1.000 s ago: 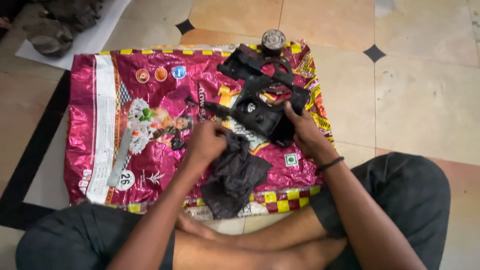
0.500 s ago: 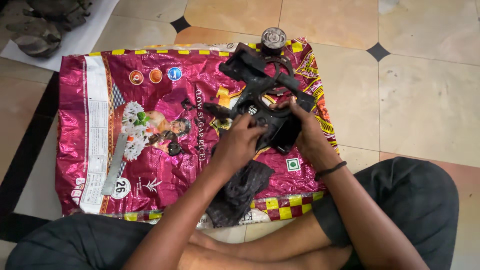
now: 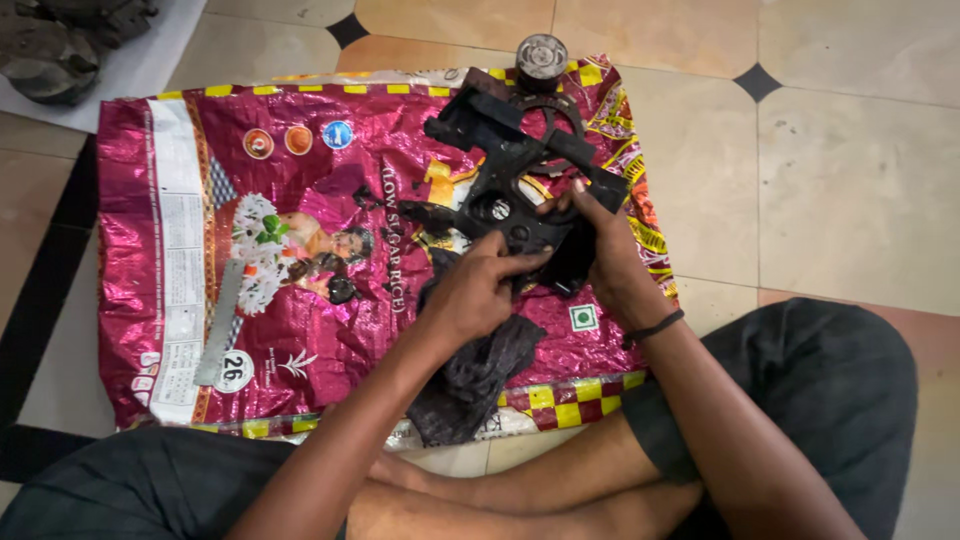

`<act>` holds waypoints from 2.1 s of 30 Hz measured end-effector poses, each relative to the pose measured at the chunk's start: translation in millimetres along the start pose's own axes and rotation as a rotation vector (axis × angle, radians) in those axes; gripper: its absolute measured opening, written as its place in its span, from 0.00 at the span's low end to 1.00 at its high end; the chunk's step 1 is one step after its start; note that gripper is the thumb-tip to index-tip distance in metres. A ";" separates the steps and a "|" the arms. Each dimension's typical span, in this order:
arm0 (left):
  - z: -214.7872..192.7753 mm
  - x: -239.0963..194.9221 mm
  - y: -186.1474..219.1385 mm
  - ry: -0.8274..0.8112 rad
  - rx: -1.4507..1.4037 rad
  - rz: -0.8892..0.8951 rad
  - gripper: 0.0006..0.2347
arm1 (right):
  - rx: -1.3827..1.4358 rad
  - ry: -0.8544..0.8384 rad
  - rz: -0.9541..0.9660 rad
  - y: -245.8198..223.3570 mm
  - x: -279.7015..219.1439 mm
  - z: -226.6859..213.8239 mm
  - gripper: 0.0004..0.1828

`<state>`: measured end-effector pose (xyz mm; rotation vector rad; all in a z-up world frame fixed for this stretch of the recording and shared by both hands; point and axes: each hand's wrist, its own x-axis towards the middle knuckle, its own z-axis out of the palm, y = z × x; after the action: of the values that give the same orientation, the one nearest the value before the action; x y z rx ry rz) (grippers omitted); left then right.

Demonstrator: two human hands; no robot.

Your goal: The person sits on the floor and cleans a black mechanical part using a dark cloth. They wipe the surface and crevices of the part repeatedly, turning it over to access different sides. The part is placed on a large pink and yellow rice sack during the process.

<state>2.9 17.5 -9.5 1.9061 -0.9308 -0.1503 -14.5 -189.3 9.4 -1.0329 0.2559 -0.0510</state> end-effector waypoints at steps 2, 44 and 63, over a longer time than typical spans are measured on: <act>-2.8 -3.6 -5.2 0.014 0.073 0.000 0.27 | -0.013 -0.020 -0.025 0.3 0.5 0.2 0.13; -0.3 -30.4 32.7 0.105 -0.018 -0.168 0.15 | 0.195 -0.105 0.142 28.7 -0.6 -12.5 0.17; 11.0 -50.5 21.3 0.151 -0.309 -0.264 0.13 | 0.122 -0.134 0.258 37.3 -16.7 -3.9 0.15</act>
<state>-49.0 37.9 -11.9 1.7173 -0.5187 -0.2859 -34.5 -170.7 -21.2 -0.8719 0.2590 0.2323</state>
